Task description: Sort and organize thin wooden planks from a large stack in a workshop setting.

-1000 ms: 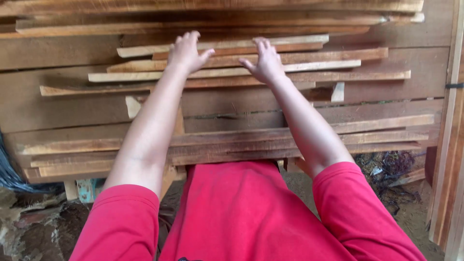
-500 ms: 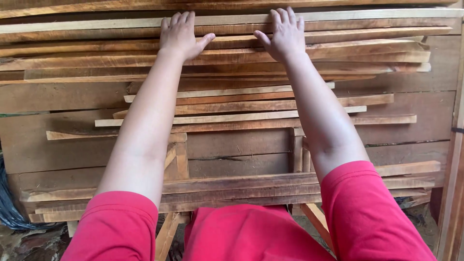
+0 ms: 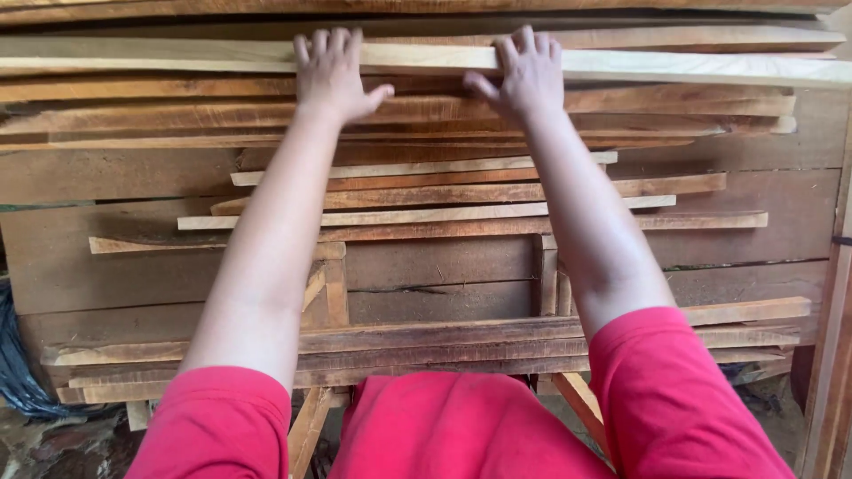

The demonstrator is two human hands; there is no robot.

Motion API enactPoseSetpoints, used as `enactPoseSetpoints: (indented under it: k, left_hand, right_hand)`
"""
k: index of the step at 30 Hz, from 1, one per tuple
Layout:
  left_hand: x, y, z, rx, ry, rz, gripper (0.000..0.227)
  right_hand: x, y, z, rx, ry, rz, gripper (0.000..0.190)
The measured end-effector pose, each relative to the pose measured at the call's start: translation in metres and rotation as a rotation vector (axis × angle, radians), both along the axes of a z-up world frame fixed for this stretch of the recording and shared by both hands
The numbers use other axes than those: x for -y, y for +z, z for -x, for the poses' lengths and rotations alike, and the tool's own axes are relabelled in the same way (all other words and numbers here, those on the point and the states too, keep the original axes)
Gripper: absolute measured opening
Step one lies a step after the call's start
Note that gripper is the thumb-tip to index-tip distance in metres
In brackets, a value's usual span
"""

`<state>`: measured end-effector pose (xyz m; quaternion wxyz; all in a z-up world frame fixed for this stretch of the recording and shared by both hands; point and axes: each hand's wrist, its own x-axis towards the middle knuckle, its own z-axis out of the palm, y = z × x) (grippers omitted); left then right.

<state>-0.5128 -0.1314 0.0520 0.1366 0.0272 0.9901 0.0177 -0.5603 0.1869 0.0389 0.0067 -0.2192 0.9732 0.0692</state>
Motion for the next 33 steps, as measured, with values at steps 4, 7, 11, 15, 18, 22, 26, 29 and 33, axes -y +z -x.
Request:
enactPoseSetpoints:
  k: [4, 7, 11, 15, 18, 22, 26, 29, 33]
  left_hand:
    - [-0.010, -0.005, -0.023, -0.039, 0.011, 0.072, 0.078]
    - [-0.016, -0.027, -0.042, -0.311, 0.029, 0.126, 0.060]
    - [-0.023, -0.039, -0.083, -0.272, -0.042, 0.126, 0.068]
    - [-0.034, -0.046, -0.145, 0.036, -0.029, 0.164, 0.058]
    - [-0.016, -0.092, -0.170, 0.221, 0.015, 0.071, 0.070]
    - [-0.015, -0.054, -0.179, 0.290, 0.031, -0.021, 0.068]
    - [-0.016, -0.029, -0.179, 0.115, -0.184, -0.074, 0.050]
    - [-0.031, 0.028, -0.185, -0.030, -0.284, -0.145, 0.044]
    - [-0.048, 0.137, -0.209, -0.080, -0.279, -0.290, 0.044]
  right_hand:
    - [-0.006, 0.008, -0.038, 0.008, 0.005, -0.024, 0.064]
    - [-0.015, 0.004, -0.064, -0.062, 0.041, 0.185, 0.059]
    - [-0.020, -0.013, -0.115, -0.066, 0.023, 0.296, 0.051]
    - [-0.050, -0.130, -0.150, -0.080, 0.120, 0.246, 0.022]
    - [-0.040, -0.107, -0.174, 0.079, 0.100, 0.225, 0.027]
    - [-0.038, -0.067, -0.165, 0.305, 0.051, 0.077, 0.038]
    - [-0.030, 0.075, -0.171, 0.327, 0.105, -0.028, 0.071]
    - [-0.036, 0.138, -0.181, 0.221, 0.213, 0.029, 0.073]
    - [-0.046, 0.208, -0.210, 0.213, 0.187, 0.124, 0.062]
